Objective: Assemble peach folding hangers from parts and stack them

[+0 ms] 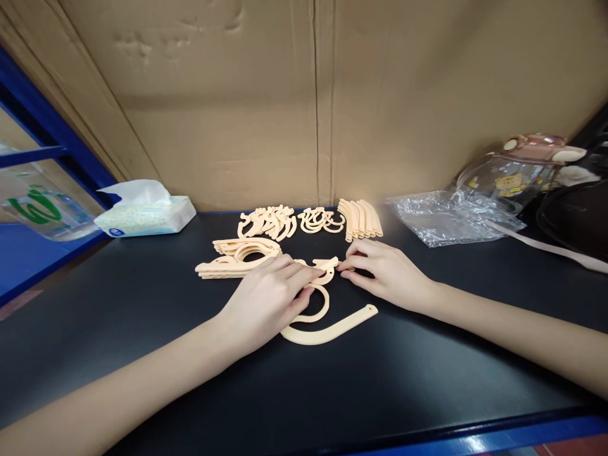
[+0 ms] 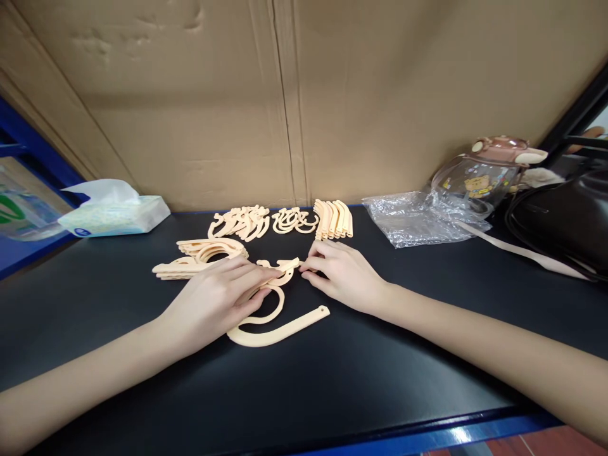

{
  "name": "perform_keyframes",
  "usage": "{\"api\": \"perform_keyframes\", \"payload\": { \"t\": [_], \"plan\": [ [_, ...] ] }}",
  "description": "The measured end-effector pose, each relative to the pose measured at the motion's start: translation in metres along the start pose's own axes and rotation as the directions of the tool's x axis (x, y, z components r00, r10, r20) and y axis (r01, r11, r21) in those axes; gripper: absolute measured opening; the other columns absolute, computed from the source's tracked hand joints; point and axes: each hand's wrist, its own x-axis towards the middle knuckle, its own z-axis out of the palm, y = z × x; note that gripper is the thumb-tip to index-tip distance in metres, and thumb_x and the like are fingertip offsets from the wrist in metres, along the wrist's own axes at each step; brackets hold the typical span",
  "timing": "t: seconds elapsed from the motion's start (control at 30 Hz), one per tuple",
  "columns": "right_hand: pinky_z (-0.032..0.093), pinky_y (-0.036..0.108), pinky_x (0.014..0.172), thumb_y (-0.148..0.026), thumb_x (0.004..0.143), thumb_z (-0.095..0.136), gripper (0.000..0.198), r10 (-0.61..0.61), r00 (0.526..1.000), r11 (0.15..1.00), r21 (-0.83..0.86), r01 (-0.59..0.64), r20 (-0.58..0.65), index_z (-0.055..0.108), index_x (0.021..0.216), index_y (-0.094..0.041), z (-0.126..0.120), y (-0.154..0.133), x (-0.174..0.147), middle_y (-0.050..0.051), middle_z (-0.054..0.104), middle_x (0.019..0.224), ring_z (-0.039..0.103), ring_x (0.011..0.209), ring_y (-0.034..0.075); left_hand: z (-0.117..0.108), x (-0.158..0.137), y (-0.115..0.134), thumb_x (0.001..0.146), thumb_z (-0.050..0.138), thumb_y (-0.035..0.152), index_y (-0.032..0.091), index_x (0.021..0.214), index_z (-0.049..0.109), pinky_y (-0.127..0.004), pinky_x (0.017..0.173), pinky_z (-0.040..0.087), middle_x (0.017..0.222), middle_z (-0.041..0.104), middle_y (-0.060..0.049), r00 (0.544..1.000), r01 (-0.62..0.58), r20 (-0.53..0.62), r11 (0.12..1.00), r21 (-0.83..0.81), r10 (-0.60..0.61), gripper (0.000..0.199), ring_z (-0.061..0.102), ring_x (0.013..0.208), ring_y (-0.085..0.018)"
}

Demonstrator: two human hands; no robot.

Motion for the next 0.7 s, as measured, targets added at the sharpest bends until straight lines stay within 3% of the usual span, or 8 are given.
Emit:
{"api": "perform_keyframes", "payload": {
  "t": [0.13, 0.3, 0.57, 0.7],
  "plan": [
    [0.047, 0.033, 0.081, -0.022, 0.092, 0.047, 0.018, 0.033, 0.999, 0.999, 0.016, -0.033, 0.0, 0.064, 0.089, -0.018, 0.0006, 0.0004, -0.0002, 0.005, 0.06, 0.098, 0.056, 0.09, 0.017, 0.0011, 0.0, 0.0003, 0.088, 0.048, 0.012, 0.016, 0.109, 0.061, -0.032, 0.071, 0.043, 0.088, 0.066, -0.003, 1.0, 0.011, -0.008, 1.0, -0.012, -0.011, 0.025, 0.053, 0.081, -0.02],
    [0.045, 0.036, 0.084, -0.019, 0.092, 0.047, 0.014, 0.111, 0.994, 0.994, 0.007, -0.111, 0.005, 0.061, 0.093, -0.018, 0.0028, 0.0034, 0.0009, 0.004, 0.063, 0.094, 0.056, 0.09, 0.019, 0.0019, -0.0004, 0.0003, 0.088, 0.048, 0.01, 0.015, 0.11, 0.059, -0.032, 0.073, 0.044, 0.097, 0.066, -0.003, 0.999, 0.007, -0.032, 1.0, -0.021, -0.008, 0.026, 0.052, 0.084, -0.019],
    [0.042, 0.038, 0.086, -0.01, 0.091, 0.044, 0.024, 0.095, 0.995, 0.994, -0.054, -0.095, -0.01, 0.066, 0.096, -0.019, 0.0041, 0.0064, 0.0011, 0.006, 0.062, 0.094, 0.054, 0.094, 0.021, 0.0047, 0.0004, -0.0008, 0.092, 0.044, 0.013, 0.016, 0.113, 0.056, -0.034, 0.08, 0.044, 0.107, 0.064, -0.003, 0.998, 0.026, -0.049, 1.0, 0.006, -0.026, 0.025, 0.054, 0.092, -0.02],
    [0.04, 0.036, 0.085, -0.007, 0.089, 0.045, 0.026, 0.114, 0.993, 0.993, -0.004, -0.114, -0.026, 0.066, 0.084, -0.021, 0.0017, 0.006, 0.0001, 0.004, 0.06, 0.094, 0.054, 0.095, 0.019, 0.0062, 0.0007, -0.0032, 0.094, 0.042, 0.016, 0.017, 0.113, 0.057, -0.034, 0.083, 0.043, 0.11, 0.064, -0.004, 0.998, 0.037, -0.05, 0.999, 0.01, -0.037, 0.024, 0.054, 0.095, -0.02]
  ]
}}
